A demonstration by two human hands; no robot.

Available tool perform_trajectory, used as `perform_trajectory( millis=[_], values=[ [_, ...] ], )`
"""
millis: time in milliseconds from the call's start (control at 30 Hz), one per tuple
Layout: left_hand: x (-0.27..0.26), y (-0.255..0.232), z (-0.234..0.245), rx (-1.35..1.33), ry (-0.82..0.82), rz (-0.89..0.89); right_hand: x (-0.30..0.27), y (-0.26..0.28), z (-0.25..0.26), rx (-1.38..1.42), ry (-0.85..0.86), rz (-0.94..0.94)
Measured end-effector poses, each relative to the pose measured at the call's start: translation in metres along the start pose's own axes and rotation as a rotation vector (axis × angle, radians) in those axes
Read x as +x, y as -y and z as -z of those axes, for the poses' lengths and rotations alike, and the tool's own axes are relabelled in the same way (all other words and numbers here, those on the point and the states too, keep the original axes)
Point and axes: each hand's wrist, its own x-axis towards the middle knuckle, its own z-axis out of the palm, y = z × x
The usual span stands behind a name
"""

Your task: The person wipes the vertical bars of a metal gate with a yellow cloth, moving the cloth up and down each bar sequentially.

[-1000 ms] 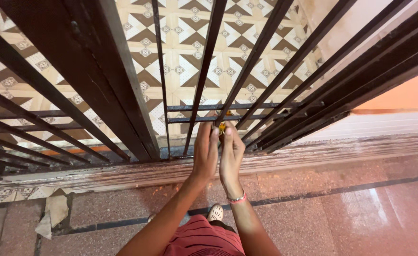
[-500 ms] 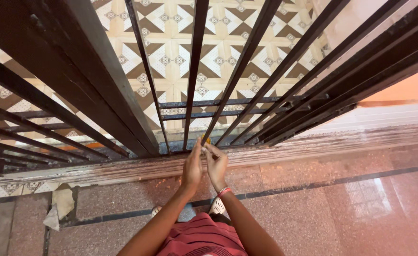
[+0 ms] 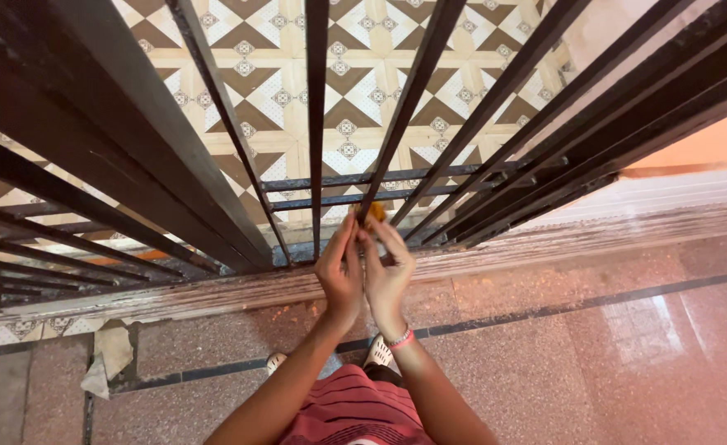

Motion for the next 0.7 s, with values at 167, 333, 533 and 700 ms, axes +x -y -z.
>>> perform_trajectory(
  millis=[167,333,533,700],
  values=[
    [-0.042,0.061,0.031,0.166,0.296,0.237,-0.042,-0.088,0.007,0.034,0.143,-0.277],
    [-0.071,0.084,0.037,0.174,0.267,0.169,-0.066,-0.11,0.034,-0.128,0.175,-0.341],
    [-0.094,0.049,0.016,0.221,0.228,0.336,-0.071,-0.119,0.061,0.087,0.019,-0.44],
    [-0.071,0.045,-0.027,0.273,0.176,0.337,-0.035,-0.13,0.061,0.078,0.166,-0.368]
  ],
)
